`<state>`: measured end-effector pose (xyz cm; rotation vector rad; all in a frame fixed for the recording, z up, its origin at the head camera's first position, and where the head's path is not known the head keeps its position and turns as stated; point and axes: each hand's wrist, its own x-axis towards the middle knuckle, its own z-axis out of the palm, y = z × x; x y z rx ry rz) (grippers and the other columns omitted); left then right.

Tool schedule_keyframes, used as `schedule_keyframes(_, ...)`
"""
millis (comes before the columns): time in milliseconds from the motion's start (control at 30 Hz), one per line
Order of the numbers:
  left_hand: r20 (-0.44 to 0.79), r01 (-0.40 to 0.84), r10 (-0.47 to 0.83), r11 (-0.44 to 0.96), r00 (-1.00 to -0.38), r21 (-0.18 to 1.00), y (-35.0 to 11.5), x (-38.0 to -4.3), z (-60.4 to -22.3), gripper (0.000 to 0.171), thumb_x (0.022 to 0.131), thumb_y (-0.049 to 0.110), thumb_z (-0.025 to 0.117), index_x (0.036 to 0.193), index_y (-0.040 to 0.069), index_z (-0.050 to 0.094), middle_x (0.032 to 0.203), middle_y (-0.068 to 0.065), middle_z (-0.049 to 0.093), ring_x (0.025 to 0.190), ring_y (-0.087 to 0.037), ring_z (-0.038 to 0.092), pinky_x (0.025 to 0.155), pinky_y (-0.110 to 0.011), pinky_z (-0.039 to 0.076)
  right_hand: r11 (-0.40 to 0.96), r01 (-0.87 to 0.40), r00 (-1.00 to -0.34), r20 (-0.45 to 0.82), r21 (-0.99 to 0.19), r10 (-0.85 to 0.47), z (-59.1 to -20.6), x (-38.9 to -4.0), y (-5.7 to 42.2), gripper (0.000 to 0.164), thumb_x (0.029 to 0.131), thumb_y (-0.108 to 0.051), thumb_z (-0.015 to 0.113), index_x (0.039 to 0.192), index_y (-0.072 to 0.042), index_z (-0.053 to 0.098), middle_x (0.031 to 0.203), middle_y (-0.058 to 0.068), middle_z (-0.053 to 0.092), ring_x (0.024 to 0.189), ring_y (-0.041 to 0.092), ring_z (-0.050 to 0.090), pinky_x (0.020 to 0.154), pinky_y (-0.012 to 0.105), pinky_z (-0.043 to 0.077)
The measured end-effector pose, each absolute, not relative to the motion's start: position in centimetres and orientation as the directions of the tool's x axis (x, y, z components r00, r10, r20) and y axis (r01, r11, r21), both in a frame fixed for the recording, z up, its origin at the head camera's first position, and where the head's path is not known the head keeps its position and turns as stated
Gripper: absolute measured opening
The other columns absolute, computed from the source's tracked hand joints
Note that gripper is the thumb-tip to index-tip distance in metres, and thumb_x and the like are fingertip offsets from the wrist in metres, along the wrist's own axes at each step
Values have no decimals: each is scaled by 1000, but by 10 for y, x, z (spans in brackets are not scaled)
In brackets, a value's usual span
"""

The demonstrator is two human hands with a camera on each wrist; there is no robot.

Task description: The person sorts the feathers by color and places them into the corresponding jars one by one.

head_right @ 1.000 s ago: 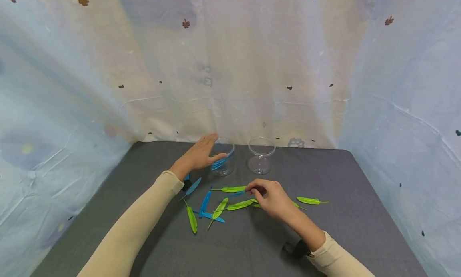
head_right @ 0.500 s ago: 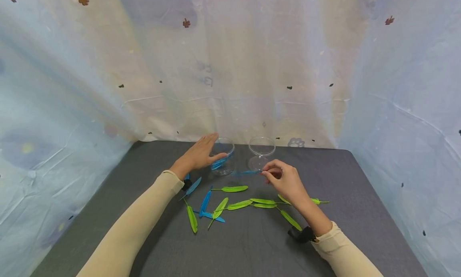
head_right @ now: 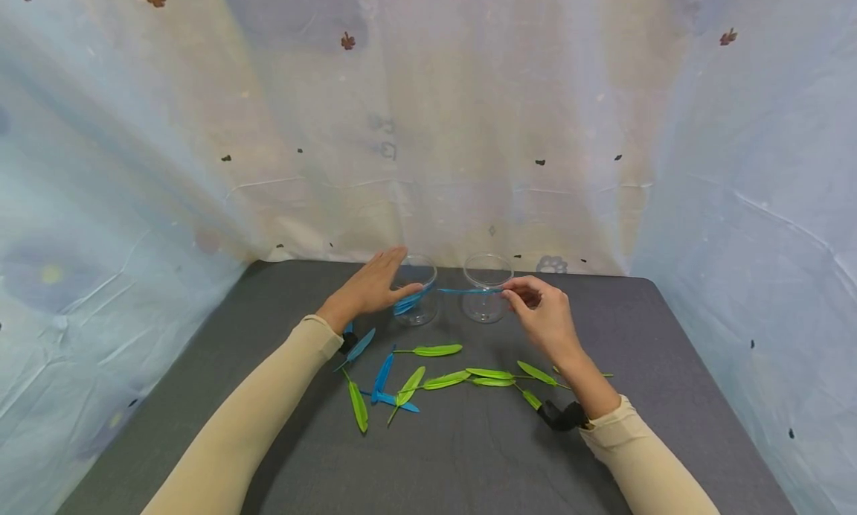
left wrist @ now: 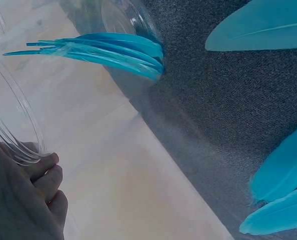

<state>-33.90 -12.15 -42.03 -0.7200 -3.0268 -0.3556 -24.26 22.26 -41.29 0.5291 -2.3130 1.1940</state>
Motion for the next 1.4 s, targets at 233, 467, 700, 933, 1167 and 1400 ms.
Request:
schedule_keyframes(233, 60, 443, 441, 871, -895, 212, -122, -339, -420, 105, 104, 80, 40, 174, 7, 10, 180, -11, 13, 167, -26, 10, 137, -41, 3, 516, -561, -776, 629, -647, -55, -405, -253, 222, 13, 103, -4, 73, 114, -1, 79, 98, 12, 80, 76, 2, 70, 69, 10, 56)
schedule_keyframes(467, 57, 443, 442, 869, -895, 219, -122, -339, -419, 105, 104, 80, 40, 174, 7, 10, 180, -11, 13, 167, -26, 11, 137, -40, 3, 488, -595, -747, 663, -639, -41, -399, -265, 214, 15, 104, -4, 71, 117, 0, 79, 99, 17, 79, 77, 9, 71, 70, 10, 55)
schedule_keyframes(700, 58, 443, 442, 870, -895, 215, -122, -340, -421, 106, 103, 81, 39, 174, 8, 11, 180, -11, 13, 167, -26, 10, 137, -41, 3, 490, -599, -756, 649, -633, -85, -399, -280, 197, 16, 103, -7, 74, 116, 1, 78, 98, 16, 78, 77, 14, 69, 71, 9, 53)
schedule_keyframes(933, 60, 439, 437, 871, -897, 218, -121, -340, -420, 105, 103, 80, 40, 173, 7, 13, 180, -11, 13, 167, -25, 11, 137, -40, 2, 511, -578, -787, 599, -636, -145, -399, -292, 182, 18, 105, -12, 72, 119, -2, 77, 102, 14, 77, 81, 26, 71, 74, 20, 56)
schedule_keyframes(1167, 55, 433, 431, 876, -900, 212, -120, -340, -418, 106, 103, 81, 39, 174, 8, 11, 181, -10, 12, 167, -25, 10, 137, -40, 2, 518, -557, -815, 547, -650, -190, -397, -302, 167, 19, 107, -13, 70, 121, -2, 77, 108, 15, 77, 88, 31, 73, 81, 44, 62)
schedule_keyframes(1400, 60, 443, 441, 870, -896, 218, -121, -340, -419, 106, 103, 80, 41, 174, 7, 11, 180, -12, 14, 167, -27, 10, 137, -42, 3, 526, -545, -831, 504, -653, -235, -402, -312, 157, 21, 109, -14, 68, 123, -2, 76, 111, 14, 76, 91, 29, 73, 85, 48, 62)
